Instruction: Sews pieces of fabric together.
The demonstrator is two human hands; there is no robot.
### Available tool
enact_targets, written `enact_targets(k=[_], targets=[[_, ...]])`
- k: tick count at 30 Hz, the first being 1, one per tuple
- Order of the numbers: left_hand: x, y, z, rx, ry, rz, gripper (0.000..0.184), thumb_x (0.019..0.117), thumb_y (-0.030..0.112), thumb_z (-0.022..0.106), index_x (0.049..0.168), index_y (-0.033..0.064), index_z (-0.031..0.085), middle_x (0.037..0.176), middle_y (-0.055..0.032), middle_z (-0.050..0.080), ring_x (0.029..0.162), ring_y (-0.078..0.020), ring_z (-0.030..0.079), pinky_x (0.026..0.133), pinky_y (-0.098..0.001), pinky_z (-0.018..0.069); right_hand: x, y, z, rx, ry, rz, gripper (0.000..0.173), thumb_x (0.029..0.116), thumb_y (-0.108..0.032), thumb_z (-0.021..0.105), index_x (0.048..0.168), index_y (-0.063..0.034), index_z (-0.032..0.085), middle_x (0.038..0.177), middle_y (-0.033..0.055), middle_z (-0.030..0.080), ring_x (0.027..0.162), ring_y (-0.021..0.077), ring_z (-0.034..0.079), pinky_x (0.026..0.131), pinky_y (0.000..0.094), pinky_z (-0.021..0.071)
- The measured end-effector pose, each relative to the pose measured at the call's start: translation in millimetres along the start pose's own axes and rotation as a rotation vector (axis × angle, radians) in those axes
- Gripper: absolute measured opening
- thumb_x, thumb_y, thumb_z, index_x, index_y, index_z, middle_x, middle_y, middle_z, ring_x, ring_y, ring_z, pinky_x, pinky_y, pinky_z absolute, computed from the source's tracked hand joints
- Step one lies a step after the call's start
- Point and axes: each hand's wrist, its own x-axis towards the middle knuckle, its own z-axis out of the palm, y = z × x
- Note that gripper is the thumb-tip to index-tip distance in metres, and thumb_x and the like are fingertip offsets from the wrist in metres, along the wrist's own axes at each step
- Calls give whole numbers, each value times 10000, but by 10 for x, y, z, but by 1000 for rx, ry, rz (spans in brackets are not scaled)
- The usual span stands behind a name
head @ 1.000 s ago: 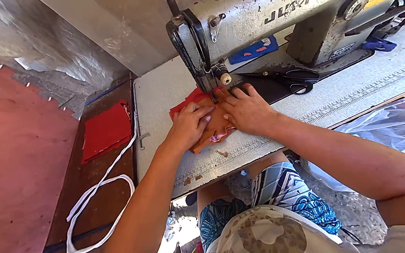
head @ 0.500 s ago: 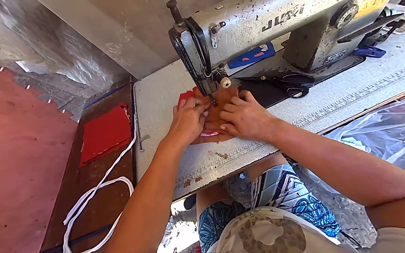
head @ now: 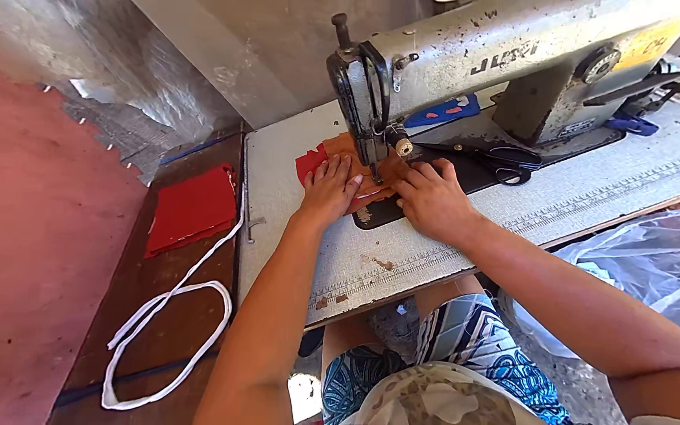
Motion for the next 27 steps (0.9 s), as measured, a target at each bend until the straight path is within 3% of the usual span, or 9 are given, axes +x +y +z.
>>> enact_targets(k=[6,11,14,17,20,24,27], targets=[[-19,-410,-164,-131,128,-6,662,1108,475,316,1620,57,285,1682,-183,254,1572,-381,173,1230,-667,67,-17,31,16,14,81,-138,262,981,-206,558,1113,-71,739,1133,161,699,1189,387,621,1058,655,375],[-622,-1329,-606,-134,321,-183,479,1073,206,504,1502,-3,480,1576,-300,382,1481,-472,341,1202,-631,265,82,-206,-39,120,42,-444,277,992,-226,521,1086,-98,749,1112,134,709,1168,358,633,1021,574,451],[-1041,-1748,-769,-117,309,-335,427,974,2,546,1398,9,600,1504,-274,488,1425,-459,428,1156,-644,338,358,-556,-131,154,-81,-574,258,997,-256,555,1115,-117,738,1150,124,695,1207,351,614,1022,557,467],[-1308,-1962,-783,-187,213,-445,548,911,-101,570,1433,64,585,1542,-211,474,1448,-408,416,1162,-637,321,791,-931,-89,195,-68,-647,230,976,-272,619,1105,-124,739,1120,123,686,1158,350,616,983,532,470],[-1402,-2163,-617,-214,260,-416,487,968,-44,540,1428,105,607,1568,-193,453,1477,-405,380,1181,-635,291,1250,-1250,51,277,-80,-626,252,959,-261,675,1158,-120,739,1147,147,682,1164,370,606,991,552,464],[-1328,-2226,-523,-26,379,-367,337,995,67,622,1326,100,678,1401,-183,614,1335,-454,522,1067,-715,369,1743,-1514,223,444,-231,-484,296,1000,-236,636,1252,-95,703,1241,165,649,1213,375,564,985,553,439],[-1239,-2236,-520,152,407,-366,310,978,3,597,1271,56,685,1269,-219,672,1214,-472,600,1022,-685,424,1932,-1631,363,535,-271,-369,309,1012,-249,626,1275,-104,696,1256,161,645,1214,371,560,965,559,445]])
